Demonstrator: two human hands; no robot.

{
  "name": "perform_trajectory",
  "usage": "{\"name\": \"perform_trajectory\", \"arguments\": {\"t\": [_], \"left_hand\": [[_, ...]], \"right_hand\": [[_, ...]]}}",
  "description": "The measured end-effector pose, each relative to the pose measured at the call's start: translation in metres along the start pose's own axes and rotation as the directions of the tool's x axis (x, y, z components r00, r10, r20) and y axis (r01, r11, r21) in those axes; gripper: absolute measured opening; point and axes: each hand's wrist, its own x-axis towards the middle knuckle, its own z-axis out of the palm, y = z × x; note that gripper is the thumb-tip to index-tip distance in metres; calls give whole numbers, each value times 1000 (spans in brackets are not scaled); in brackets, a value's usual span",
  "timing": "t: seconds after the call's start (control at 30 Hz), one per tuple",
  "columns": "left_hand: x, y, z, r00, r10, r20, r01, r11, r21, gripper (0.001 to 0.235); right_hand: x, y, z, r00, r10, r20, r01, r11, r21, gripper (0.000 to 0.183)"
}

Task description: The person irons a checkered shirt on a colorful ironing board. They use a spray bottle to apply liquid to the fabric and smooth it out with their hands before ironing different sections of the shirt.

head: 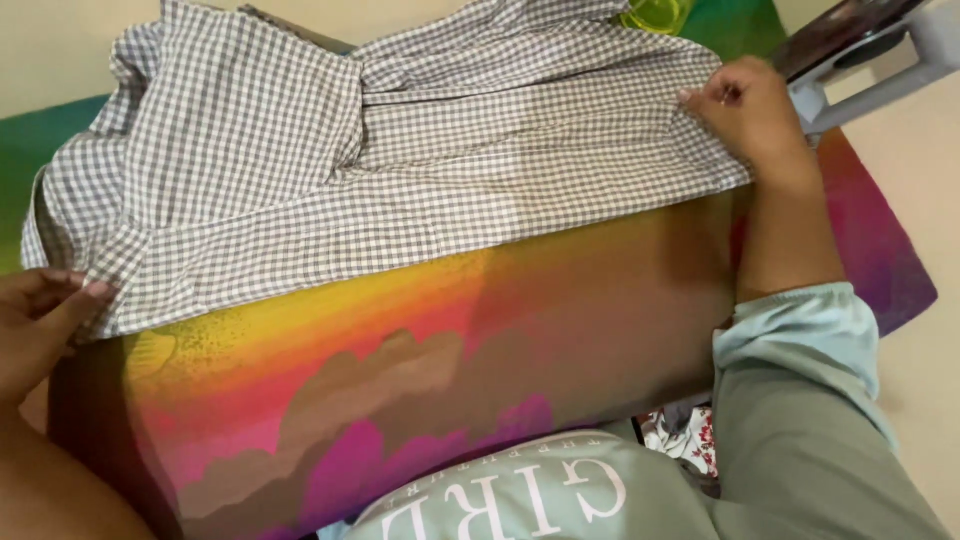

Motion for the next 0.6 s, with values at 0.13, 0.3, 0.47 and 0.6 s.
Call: {"name": "perform_trajectory", "arguments": {"t": [0.13,0.3,0.47,0.6], "left_hand": [[-1,6,5,1000,14,-5,-14,998,-54,19],[-11,31,5,999,15,-35,-19,995,-99,19],[-17,43,0,998,32,-56,-32,999,6,19],[-19,47,-3,999,34,-27,-34,999,11,17]], "right_hand": [[-6,-54,-6,879,372,299,-313,922,-228,49],[-2,-40,10,868,314,384,-248,945,-214,33],[-4,-34,9,929,302,215,-287,953,-98,30],[-5,-18,19,969,221,114,-222,975,-8,27]]}}
